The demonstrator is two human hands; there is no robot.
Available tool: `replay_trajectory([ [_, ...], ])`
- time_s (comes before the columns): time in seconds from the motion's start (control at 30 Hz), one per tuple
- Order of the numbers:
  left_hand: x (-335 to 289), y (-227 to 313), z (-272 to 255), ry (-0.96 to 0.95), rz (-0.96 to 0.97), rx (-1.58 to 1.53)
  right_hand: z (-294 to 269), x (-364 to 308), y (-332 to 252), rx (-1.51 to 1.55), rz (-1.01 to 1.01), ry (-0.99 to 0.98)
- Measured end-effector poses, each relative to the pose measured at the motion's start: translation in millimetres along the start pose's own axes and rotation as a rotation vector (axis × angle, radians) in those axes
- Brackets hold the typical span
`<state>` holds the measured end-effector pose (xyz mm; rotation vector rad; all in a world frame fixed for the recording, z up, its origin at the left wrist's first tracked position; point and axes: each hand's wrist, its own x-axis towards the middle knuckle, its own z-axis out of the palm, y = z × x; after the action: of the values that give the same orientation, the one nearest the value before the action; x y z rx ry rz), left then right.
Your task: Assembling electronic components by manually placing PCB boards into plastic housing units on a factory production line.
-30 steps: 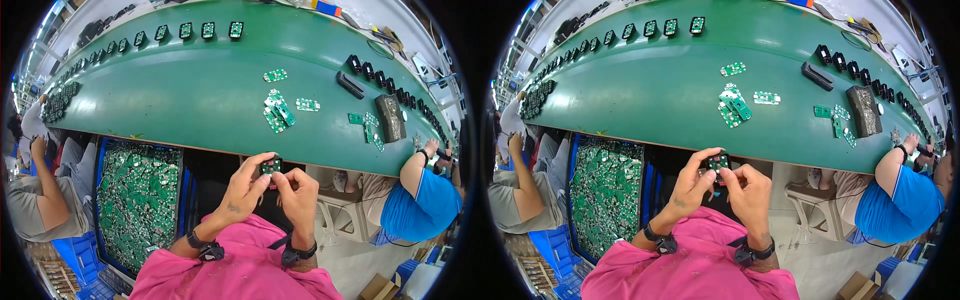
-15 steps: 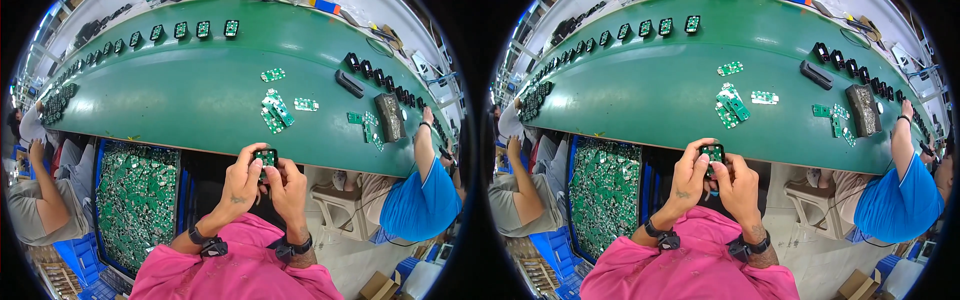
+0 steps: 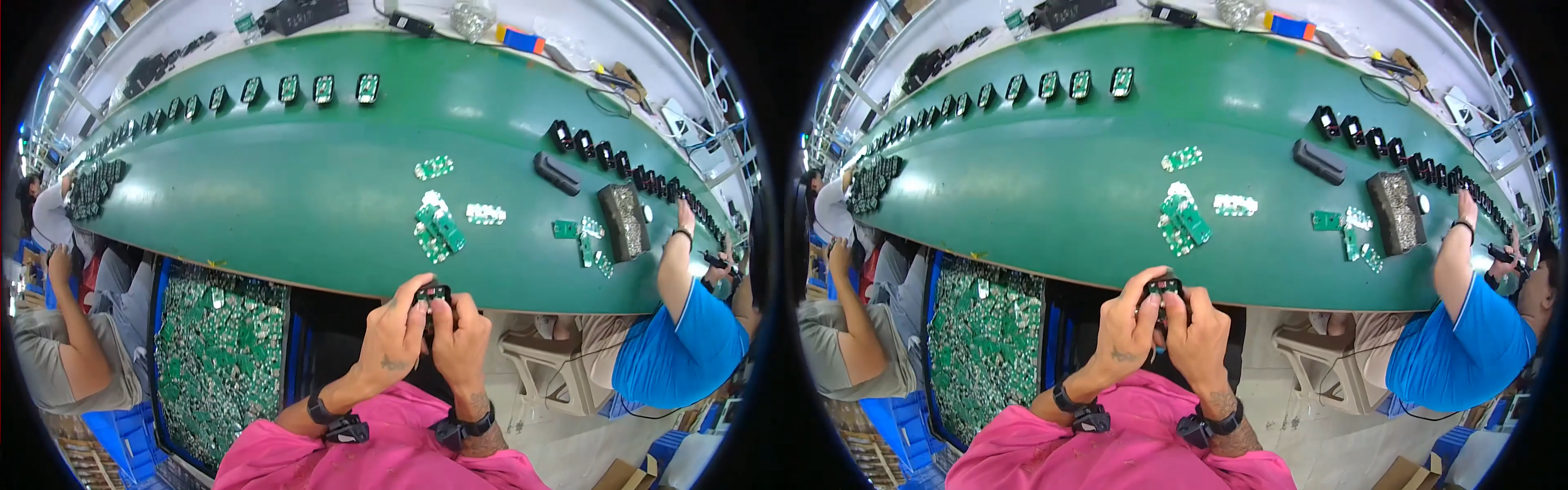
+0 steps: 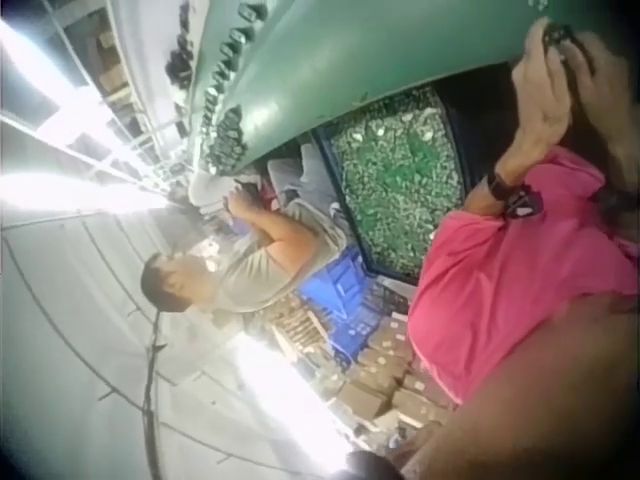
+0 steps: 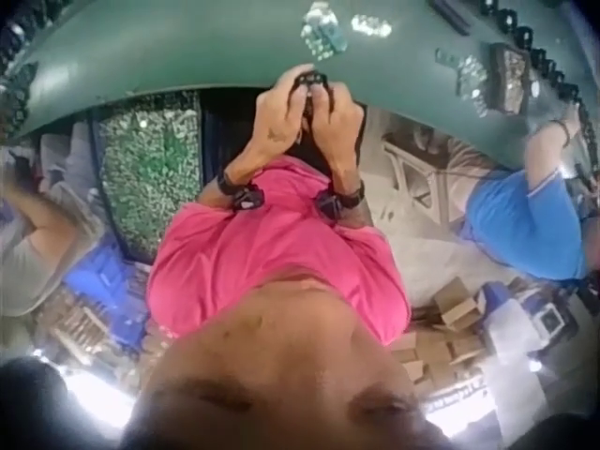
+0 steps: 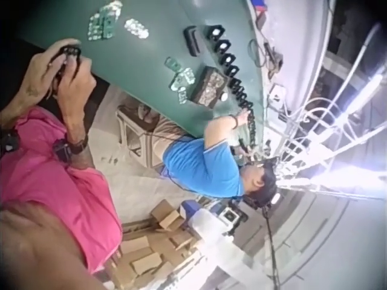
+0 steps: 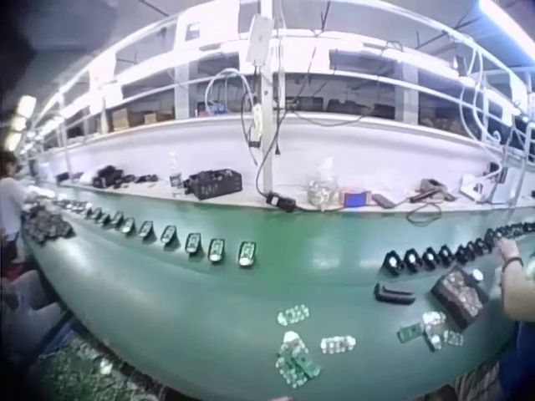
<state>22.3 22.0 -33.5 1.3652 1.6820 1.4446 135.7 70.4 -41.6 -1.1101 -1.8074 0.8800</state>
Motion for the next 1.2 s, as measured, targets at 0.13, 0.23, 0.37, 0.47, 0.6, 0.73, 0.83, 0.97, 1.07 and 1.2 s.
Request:
replay_trajectory([
  [0.13,41,-5,7,0.008,0.210,0.141,-7,30,3,-0.005,0.051,0.003],
  [0.23,96,7,2,-0.185,0.004,-0.112,-15,65,2,0.058,0.079,0.031],
  [0.37,241,-24,-17,-0.175,-0.014,-0.014,-42,93,15,0.058,0.059,0.043],
  [0.47,331,-49,-8,-0.164,-0.018,0.064,-74,99,37,-0.057,0.076,0.153],
  [0.6,373,-99,7,-0.008,-0.109,0.139,-103,98,54,-0.069,0.174,0.211],
  [0.73,370,-103,-3,0.006,-0.078,0.180,-128,135,71,-0.279,0.137,0.266],
  [0.83,365,-90,-4,0.083,-0.058,0.288,-146,202,99,-0.597,0.020,0.282],
  [0.97,343,-71,-20,0.187,0.107,0.402,-151,290,111,-0.725,0.280,0.112],
  [1.07,282,-38,-20,0.120,0.073,0.104,-150,314,133,-0.839,0.356,0.035],
  [1.2,182,-13,-25,0.036,-0.102,-0.166,-159,324,155,-0.891,0.307,0.102],
])
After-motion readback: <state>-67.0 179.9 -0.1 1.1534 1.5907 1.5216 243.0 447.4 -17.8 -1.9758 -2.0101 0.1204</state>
